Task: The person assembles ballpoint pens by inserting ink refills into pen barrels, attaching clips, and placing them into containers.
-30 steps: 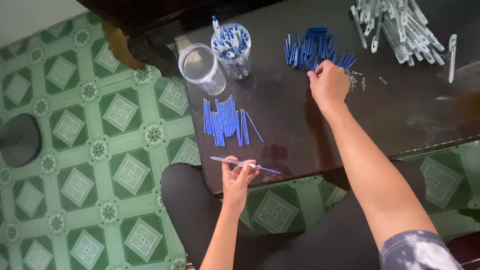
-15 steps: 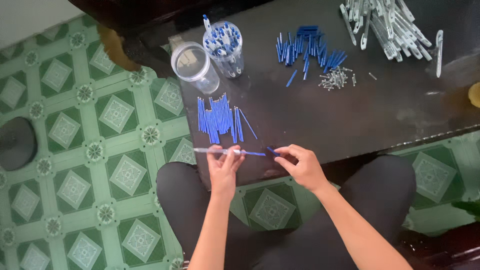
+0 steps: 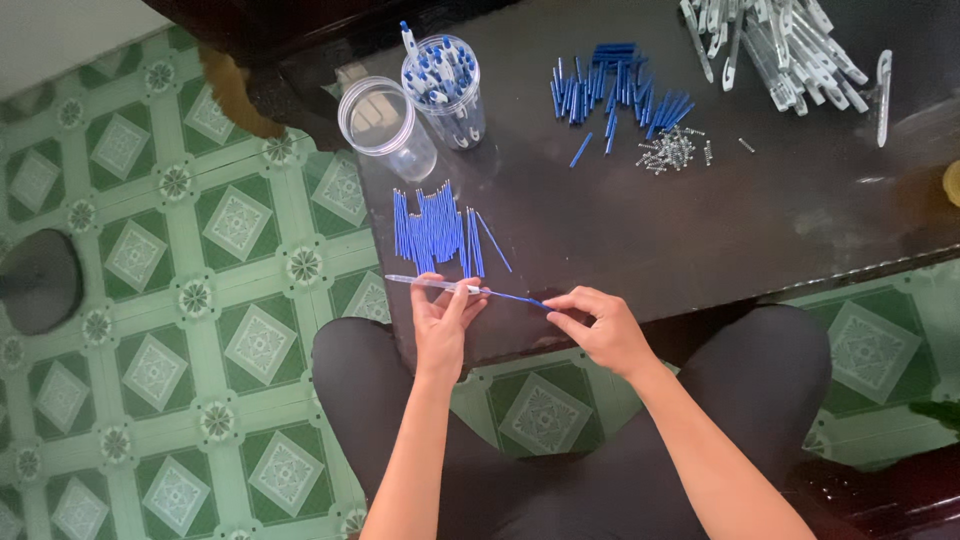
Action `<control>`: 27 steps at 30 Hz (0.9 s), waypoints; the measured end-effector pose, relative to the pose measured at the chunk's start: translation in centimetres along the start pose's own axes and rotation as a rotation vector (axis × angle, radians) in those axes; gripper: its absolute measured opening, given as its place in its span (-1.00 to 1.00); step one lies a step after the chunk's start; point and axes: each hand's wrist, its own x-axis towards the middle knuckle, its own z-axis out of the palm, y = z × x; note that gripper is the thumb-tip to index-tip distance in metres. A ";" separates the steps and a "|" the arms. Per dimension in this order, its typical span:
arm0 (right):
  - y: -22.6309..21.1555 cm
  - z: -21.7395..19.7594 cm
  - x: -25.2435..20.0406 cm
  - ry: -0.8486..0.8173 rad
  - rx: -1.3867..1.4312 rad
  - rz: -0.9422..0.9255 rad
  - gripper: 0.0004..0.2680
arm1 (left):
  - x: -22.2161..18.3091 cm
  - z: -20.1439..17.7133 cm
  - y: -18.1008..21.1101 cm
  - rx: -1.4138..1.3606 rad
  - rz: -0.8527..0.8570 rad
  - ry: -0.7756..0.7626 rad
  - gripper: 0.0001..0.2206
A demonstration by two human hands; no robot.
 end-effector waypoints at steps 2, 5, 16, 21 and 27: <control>-0.7 -0.2 0.0 -0.007 0.009 0.003 -0.90 | 0.1 -0.2 0.1 0.015 0.009 -0.011 -0.68; -0.9 -0.2 0.1 -0.014 0.013 -0.003 -0.90 | 0.0 0.1 0.5 0.041 0.019 -0.034 -0.69; -0.5 -0.6 0.2 -0.032 -0.002 -0.033 -0.90 | 0.0 0.4 1.5 0.123 0.052 -0.080 -0.69; -1.0 -0.8 0.2 -0.062 -0.016 -0.044 -0.91 | 0.4 0.1 1.3 0.127 0.045 -0.102 -0.68; -0.4 -0.6 0.1 -0.064 -0.010 -0.037 -0.89 | 0.4 0.2 1.6 0.139 0.055 -0.126 -0.69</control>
